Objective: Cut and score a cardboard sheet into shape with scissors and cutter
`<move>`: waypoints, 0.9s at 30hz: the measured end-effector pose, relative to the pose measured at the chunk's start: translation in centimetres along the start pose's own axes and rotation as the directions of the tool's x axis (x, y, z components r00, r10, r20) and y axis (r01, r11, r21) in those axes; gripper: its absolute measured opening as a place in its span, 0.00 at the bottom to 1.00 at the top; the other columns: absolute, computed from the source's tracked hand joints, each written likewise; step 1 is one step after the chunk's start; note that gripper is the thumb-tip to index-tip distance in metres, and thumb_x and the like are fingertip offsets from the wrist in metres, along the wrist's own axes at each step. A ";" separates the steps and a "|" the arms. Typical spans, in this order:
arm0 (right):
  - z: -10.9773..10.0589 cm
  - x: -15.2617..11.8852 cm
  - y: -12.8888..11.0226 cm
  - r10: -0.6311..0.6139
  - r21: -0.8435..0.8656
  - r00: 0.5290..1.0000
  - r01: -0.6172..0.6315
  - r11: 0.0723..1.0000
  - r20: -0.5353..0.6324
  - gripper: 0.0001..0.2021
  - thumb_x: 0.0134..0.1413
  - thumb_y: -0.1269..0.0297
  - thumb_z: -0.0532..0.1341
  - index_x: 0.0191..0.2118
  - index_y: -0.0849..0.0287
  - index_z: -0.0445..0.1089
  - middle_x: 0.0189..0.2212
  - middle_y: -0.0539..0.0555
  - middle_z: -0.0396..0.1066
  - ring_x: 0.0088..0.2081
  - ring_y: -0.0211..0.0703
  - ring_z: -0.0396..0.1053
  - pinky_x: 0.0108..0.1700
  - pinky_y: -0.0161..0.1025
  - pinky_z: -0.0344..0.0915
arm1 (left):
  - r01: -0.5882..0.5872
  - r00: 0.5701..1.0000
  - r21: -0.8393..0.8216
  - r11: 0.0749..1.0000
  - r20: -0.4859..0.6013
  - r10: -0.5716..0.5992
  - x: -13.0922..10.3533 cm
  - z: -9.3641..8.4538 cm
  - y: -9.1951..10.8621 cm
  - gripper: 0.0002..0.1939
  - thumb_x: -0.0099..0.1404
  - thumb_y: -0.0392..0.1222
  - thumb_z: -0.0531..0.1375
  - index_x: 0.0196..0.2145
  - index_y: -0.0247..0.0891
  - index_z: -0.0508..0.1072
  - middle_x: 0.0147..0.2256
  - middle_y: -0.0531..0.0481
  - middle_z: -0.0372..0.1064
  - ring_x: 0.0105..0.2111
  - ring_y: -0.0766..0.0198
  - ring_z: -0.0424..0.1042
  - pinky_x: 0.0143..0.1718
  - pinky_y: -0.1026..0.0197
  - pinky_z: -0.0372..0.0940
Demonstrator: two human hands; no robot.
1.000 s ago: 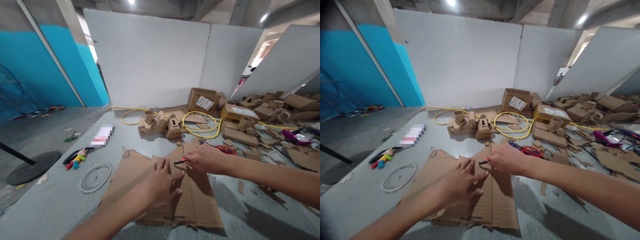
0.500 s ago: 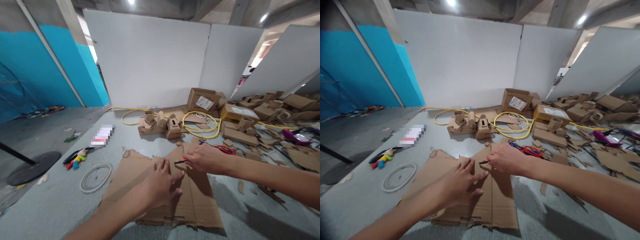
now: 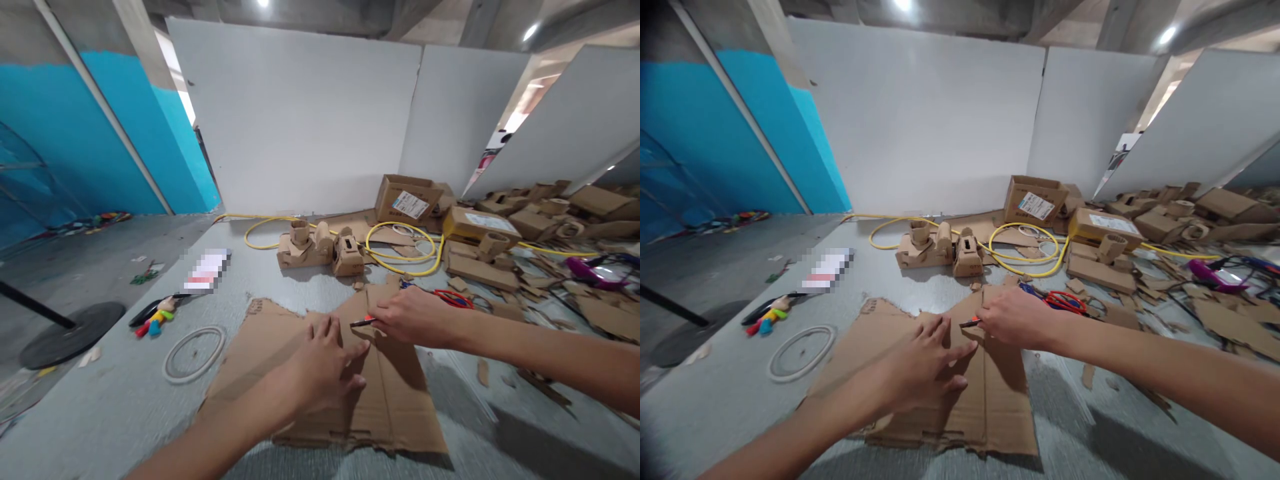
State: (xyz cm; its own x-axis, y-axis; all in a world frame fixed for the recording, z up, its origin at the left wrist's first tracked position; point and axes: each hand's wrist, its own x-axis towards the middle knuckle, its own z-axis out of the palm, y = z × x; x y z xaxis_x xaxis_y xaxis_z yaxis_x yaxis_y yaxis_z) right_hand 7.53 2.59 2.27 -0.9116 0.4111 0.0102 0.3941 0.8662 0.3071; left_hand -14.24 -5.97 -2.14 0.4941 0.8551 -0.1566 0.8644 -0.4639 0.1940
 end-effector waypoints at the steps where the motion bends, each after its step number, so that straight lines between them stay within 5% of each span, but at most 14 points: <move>1: 0.0 0.0 0.0 0.002 0.000 1.000 -0.002 1.000 0.001 0.08 0.65 0.66 0.59 0.35 0.60 0.75 0.25 0.54 0.76 0.24 0.40 0.69 0.24 0.41 0.35 | 0.001 1.000 -0.001 1.000 0.003 -0.001 0.0 0.0 0.0 0.32 0.69 0.60 0.59 0.68 0.59 0.61 0.67 0.31 0.55 0.68 0.26 0.49 0.57 0.25 0.57; 27: 0.1 -1.3 0.7 0.008 0.038 1.000 -0.008 0.999 0.021 0.08 0.67 0.68 0.59 0.36 0.60 0.73 0.28 0.52 0.77 0.25 0.38 0.70 0.25 0.41 0.37 | -0.005 1.000 -0.014 1.000 -0.003 0.005 0.0 -0.3 0.1 0.30 0.70 0.60 0.58 0.67 0.58 0.62 0.65 0.33 0.56 0.67 0.28 0.50 0.58 0.26 0.56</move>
State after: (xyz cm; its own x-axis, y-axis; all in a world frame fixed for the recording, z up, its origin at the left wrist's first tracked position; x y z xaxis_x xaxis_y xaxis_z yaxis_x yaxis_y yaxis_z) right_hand 8.99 2.71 2.36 -0.9058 0.4236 -0.0073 0.4059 0.8728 0.2710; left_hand -14.17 -5.95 -1.82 0.4983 0.8534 -0.1530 0.8605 -0.4651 0.2080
